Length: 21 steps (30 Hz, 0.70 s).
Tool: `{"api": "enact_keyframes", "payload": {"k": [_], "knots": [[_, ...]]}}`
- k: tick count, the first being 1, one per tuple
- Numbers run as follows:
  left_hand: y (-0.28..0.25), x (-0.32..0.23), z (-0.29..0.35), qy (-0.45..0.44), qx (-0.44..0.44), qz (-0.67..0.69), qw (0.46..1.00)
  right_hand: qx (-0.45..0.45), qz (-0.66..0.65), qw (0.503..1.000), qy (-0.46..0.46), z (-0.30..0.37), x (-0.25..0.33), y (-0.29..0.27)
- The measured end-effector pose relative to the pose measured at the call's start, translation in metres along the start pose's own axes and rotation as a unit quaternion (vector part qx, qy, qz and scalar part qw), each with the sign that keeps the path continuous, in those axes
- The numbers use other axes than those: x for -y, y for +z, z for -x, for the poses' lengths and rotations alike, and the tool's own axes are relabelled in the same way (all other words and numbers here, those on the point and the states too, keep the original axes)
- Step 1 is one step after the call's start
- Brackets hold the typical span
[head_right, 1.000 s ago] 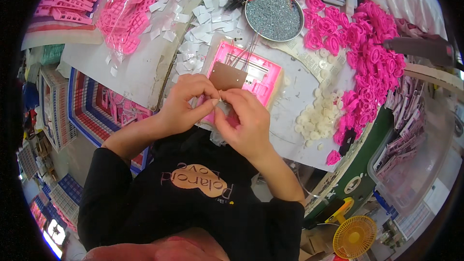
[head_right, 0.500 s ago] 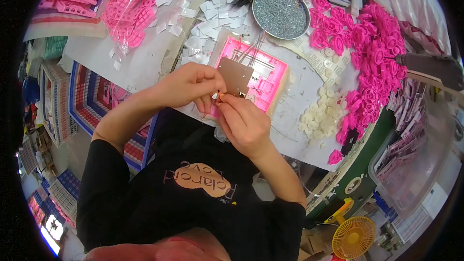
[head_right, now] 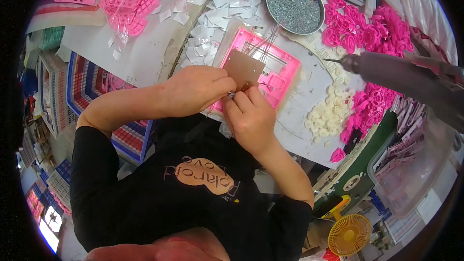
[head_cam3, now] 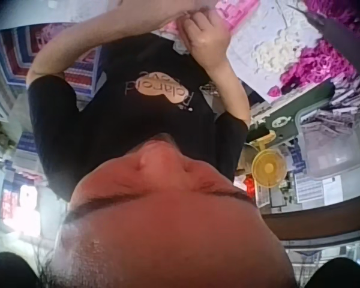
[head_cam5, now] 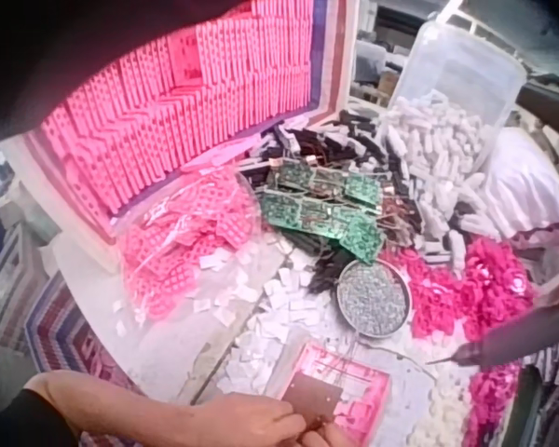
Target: Assemble a plastic toy box by installing internal components and wiring.
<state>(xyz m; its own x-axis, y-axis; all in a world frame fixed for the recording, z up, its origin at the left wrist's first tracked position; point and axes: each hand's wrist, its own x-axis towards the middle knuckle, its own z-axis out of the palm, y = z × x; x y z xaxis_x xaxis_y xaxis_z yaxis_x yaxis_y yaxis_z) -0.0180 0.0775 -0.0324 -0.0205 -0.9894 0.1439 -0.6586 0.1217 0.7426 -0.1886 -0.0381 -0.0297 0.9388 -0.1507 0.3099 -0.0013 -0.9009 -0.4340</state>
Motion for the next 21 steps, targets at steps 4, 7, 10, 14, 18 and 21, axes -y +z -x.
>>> {"api": "enact_keyframes", "payload": {"k": [4,7,10,14,18,21], "knots": [[0.000,-0.003,0.002,0.004,0.001,-0.011,1.000,0.018,0.014,1.000,-0.001,0.000,0.001,0.000],[0.002,0.000,0.000,-0.053,-0.022,0.051,0.997,0.076,0.029,0.996,0.023,0.000,0.011,-0.013],[-0.007,0.011,-0.007,-0.142,-0.162,0.076,0.974,0.102,0.027,0.994,0.039,0.003,0.016,-0.018],[-0.032,-0.004,0.008,0.039,-0.106,-0.080,0.990,0.118,0.005,0.992,0.042,0.010,0.010,-0.024],[-0.005,-0.014,0.036,0.095,0.015,-0.091,0.991,0.084,-0.012,0.995,0.043,0.015,0.005,-0.025],[0.001,-0.002,0.038,0.134,0.008,-0.097,0.986,0.068,-0.012,0.997,0.039,0.012,0.005,-0.020]]}}
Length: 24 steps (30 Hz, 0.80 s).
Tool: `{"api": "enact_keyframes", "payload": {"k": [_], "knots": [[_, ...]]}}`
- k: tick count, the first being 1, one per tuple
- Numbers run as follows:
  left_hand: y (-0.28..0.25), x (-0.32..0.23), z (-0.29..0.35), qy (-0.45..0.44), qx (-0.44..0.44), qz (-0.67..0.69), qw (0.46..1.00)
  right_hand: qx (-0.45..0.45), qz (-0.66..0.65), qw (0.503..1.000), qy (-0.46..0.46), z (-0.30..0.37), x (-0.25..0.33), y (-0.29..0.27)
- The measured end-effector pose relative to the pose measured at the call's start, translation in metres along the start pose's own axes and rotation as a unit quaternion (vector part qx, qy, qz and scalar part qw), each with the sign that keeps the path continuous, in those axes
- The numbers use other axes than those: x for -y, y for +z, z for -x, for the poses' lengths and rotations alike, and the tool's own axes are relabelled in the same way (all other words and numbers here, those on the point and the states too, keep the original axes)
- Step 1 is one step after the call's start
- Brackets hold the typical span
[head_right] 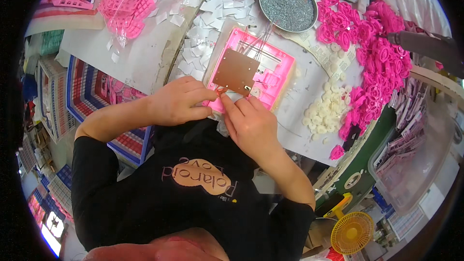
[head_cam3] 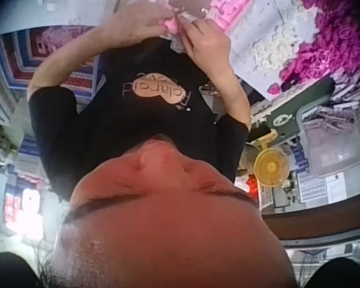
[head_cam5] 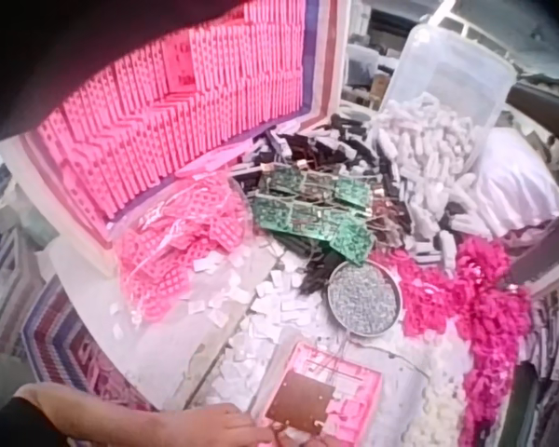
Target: Assemble a plastic toy box by installing internal components and wiring.
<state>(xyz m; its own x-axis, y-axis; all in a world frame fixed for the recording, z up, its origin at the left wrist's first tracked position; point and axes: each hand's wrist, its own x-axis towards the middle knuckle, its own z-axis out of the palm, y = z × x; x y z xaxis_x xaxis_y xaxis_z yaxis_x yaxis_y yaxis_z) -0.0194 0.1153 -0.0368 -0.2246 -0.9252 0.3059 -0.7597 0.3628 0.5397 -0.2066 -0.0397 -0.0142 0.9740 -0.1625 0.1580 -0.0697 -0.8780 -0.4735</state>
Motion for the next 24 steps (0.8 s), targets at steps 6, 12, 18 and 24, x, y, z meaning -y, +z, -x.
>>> {"api": "enact_keyframes", "payload": {"k": [6,12,18,24], "knots": [[0.004,0.015,0.001,0.011,-0.027,0.118,0.993,-0.018,0.004,1.000,-0.002,-0.002,0.000,-0.001],[0.006,0.022,-0.012,-0.273,-0.181,0.470,0.820,0.011,0.030,0.999,-0.002,-0.002,-0.003,0.004],[0.010,0.021,-0.028,-0.300,-0.229,0.521,0.765,-0.007,0.036,0.999,-0.035,0.002,-0.003,0.002],[0.001,0.019,-0.027,-0.254,-0.161,0.386,0.872,0.028,0.058,0.998,0.005,-0.005,0.005,0.006]]}}
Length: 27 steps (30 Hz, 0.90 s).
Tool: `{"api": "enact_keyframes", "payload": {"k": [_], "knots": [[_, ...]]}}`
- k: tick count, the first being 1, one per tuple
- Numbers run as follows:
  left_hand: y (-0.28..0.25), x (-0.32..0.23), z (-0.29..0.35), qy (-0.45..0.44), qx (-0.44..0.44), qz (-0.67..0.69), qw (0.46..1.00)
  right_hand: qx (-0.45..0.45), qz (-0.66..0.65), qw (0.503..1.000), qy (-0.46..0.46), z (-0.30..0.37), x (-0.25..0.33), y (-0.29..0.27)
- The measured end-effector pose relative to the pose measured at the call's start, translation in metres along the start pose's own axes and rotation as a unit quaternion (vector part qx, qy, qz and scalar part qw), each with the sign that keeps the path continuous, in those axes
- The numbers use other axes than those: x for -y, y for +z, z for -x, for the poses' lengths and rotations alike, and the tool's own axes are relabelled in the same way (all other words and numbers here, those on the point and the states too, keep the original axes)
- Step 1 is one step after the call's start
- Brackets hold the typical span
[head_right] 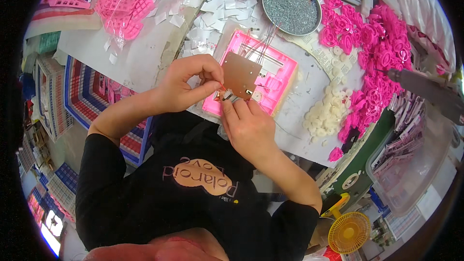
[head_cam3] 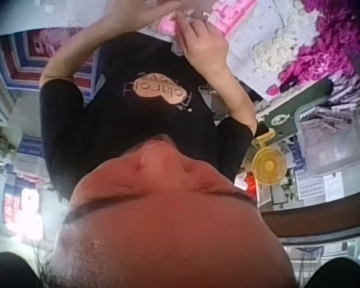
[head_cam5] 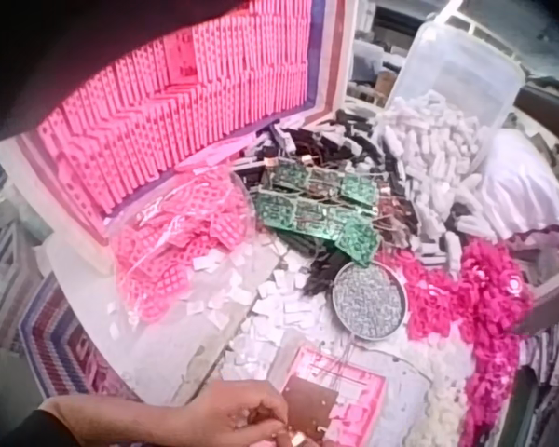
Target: Assemble a plastic toy box by installing internal components and wiring.
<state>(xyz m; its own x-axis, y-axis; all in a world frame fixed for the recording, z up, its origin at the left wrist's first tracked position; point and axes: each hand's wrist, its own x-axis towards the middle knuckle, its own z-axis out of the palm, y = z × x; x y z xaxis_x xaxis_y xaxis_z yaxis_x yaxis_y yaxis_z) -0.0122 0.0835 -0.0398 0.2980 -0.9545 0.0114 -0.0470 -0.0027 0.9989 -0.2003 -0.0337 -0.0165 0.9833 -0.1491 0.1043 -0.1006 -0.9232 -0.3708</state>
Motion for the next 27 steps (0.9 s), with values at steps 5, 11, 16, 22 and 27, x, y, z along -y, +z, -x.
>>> {"api": "enact_keyframes", "payload": {"k": [5,11,16,22,27], "knots": [[0.002,-0.002,0.001,-0.013,-0.020,0.006,1.000,0.074,0.074,0.994,-0.032,-0.004,0.003,-0.007],[0.006,-0.003,0.001,-0.019,-0.019,0.004,1.000,0.084,0.037,0.994,-0.056,-0.005,-0.001,-0.014],[0.007,-0.001,0.003,-0.026,-0.029,0.032,0.999,0.089,0.058,0.992,-0.063,-0.004,0.002,-0.011],[0.011,-0.006,0.001,-0.055,-0.025,0.054,0.997,0.126,0.066,0.990,-0.022,-0.004,0.010,-0.013],[0.013,-0.007,0.000,-0.036,-0.031,0.030,0.998,0.134,-0.006,0.991,0.011,-0.006,0.009,-0.017]]}}
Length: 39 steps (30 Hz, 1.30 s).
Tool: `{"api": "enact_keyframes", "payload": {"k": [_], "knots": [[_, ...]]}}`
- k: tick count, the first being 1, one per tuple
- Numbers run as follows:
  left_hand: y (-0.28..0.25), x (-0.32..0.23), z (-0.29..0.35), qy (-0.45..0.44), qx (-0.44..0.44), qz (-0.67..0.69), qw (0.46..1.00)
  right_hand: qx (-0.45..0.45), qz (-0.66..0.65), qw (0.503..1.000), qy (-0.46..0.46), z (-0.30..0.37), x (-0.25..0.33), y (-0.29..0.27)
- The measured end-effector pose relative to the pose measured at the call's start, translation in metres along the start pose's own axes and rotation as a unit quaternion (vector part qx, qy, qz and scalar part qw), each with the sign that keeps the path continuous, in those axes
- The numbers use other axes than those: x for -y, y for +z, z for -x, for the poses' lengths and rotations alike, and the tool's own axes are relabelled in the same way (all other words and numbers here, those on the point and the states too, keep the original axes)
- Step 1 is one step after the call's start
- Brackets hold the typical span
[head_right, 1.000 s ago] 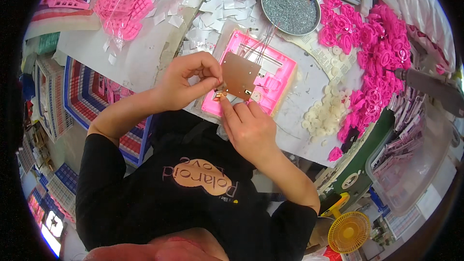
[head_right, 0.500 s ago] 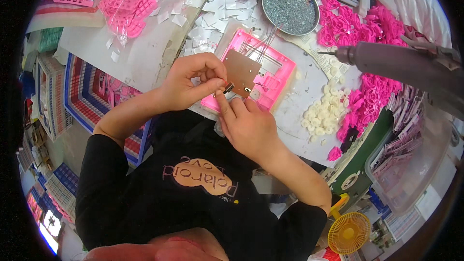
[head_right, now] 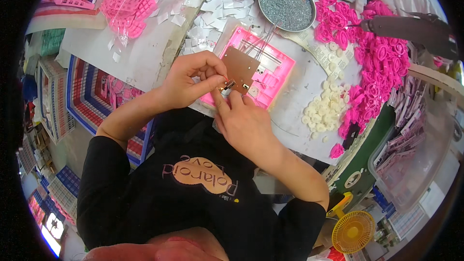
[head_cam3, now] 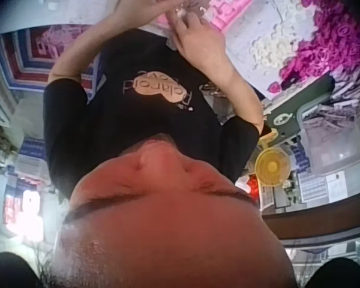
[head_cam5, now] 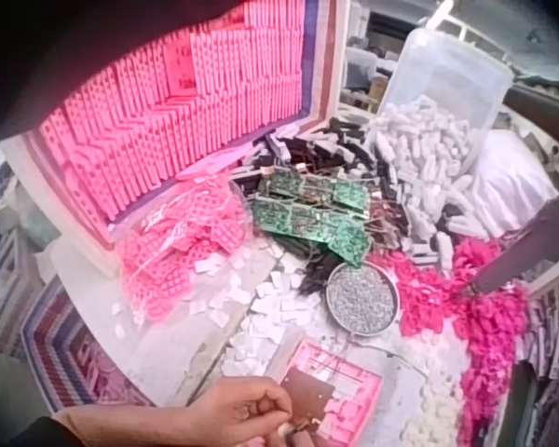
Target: Assemble a plastic toy box by installing internal components and wiring.
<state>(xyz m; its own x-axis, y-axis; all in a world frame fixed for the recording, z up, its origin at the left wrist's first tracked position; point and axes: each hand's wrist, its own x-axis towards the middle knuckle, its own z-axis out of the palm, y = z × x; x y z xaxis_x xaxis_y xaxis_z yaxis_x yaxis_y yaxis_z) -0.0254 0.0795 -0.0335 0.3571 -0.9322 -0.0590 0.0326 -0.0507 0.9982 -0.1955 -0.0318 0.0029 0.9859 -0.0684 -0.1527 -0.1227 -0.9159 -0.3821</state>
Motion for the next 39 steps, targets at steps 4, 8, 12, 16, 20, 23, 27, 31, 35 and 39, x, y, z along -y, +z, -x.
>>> {"api": "enact_keyframes", "payload": {"k": [4,8,12,16,20,23,27,31,35,39], "knots": [[-0.003,-0.003,-0.002,0.043,0.003,-0.062,0.997,-0.133,-0.103,0.985,-0.031,0.016,-0.019,-0.012],[0.001,-0.011,-0.009,0.068,0.059,-0.147,0.985,-0.290,-0.164,0.943,0.009,0.006,-0.025,-0.019],[0.007,-0.012,-0.013,0.139,0.044,-0.215,0.966,-0.281,-0.209,0.936,0.048,0.012,-0.034,-0.007],[-0.014,-0.011,0.016,0.235,0.040,-0.419,0.876,-0.260,-0.312,0.896,0.179,0.028,-0.029,0.000],[-0.011,-0.001,0.042,0.201,0.061,-0.564,0.799,-0.169,-0.360,0.901,0.173,0.034,-0.005,0.011],[-0.009,-0.004,0.043,0.191,0.073,-0.595,0.777,-0.205,-0.213,0.947,0.128,0.039,-0.006,0.020],[-0.010,-0.013,0.038,0.186,0.089,-0.589,0.782,-0.205,-0.127,0.964,0.109,0.052,-0.027,0.011],[0.002,-0.019,0.036,0.180,0.089,-0.553,0.809,-0.196,-0.095,0.972,0.091,0.053,-0.034,0.006],[0.018,-0.004,0.033,0.247,0.107,-0.445,0.854,-0.168,-0.090,0.980,0.059,0.053,-0.027,0.002],[0.028,0.008,0.030,0.238,0.150,-0.432,0.857,-0.182,-0.164,0.964,0.107,0.058,-0.032,0.018]]}}
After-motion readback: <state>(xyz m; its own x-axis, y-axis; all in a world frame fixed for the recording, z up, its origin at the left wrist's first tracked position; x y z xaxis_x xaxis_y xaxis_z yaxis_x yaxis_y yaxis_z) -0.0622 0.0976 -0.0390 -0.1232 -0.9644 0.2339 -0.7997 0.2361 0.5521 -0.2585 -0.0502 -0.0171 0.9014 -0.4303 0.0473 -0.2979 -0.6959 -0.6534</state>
